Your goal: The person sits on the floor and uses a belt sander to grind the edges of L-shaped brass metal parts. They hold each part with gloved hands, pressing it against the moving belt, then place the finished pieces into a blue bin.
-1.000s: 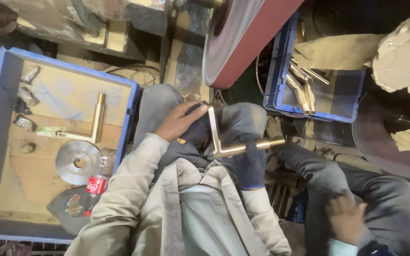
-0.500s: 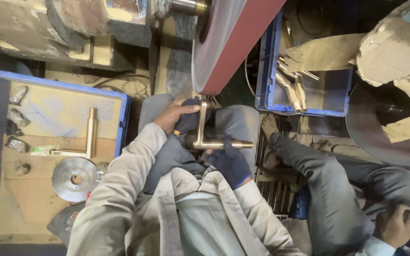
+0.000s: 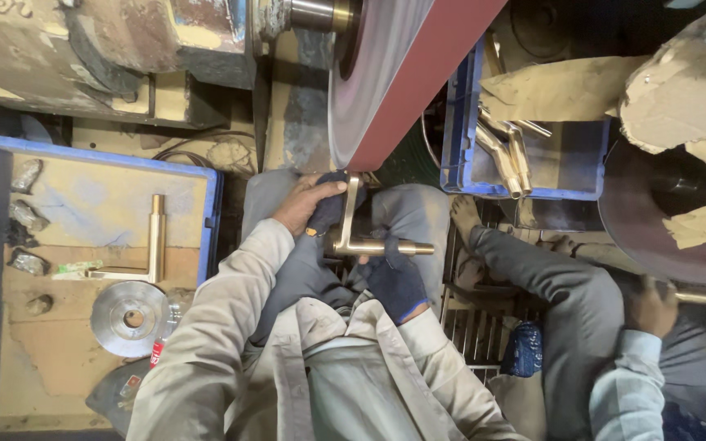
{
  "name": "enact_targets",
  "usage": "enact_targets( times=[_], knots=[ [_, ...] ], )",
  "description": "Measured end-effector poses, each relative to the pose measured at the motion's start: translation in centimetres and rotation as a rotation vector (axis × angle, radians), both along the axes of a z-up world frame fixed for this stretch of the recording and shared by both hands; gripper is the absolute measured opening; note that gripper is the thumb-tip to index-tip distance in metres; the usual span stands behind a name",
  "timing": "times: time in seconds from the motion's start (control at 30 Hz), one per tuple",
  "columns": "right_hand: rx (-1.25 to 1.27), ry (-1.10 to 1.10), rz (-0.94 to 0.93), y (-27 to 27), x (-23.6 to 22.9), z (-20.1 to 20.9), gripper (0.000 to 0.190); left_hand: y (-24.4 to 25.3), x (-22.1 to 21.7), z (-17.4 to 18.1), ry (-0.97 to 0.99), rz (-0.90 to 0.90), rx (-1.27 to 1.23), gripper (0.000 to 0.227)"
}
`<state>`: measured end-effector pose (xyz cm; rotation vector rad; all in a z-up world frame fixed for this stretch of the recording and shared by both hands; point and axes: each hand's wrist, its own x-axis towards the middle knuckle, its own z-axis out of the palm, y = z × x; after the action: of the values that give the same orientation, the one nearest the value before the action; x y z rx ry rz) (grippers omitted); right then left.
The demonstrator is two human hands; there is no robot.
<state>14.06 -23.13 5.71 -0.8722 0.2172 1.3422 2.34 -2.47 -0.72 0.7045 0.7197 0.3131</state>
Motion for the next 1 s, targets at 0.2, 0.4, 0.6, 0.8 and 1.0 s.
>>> enact_targets(
  times=[0.2,0.4,0.6,0.8,1.0],
  knots=[
    [0.017,-0.01,0.002,0.0,-0.1,-0.3,0.03,-0.1,0.2,0.1,-0.032,-0.005,0.045,0.037],
    [-0.005,-0.008,-0.003,0.0,0.1,-0.9,0.031,0.0,0.3,0.1,-0.063,-0.017,-0.009,0.034],
    [-0.096,0.02,0.028,-0.4,0.3,-1.0,0.031,0.1,0.4,0.4,-0.028,-0.017,0.099,0.032],
    [-0.132,0.015,0.05,-0.3,0.4,-1.0,0.03,0.2,1.0,0.3,0.007,0.026,0.075,0.03],
    [-0.153,-0.012,0.056,0.4,0.3,-0.5,0.029,0.0,1.4,-1.3,0.075,0.077,0.04,0.03]
  ],
)
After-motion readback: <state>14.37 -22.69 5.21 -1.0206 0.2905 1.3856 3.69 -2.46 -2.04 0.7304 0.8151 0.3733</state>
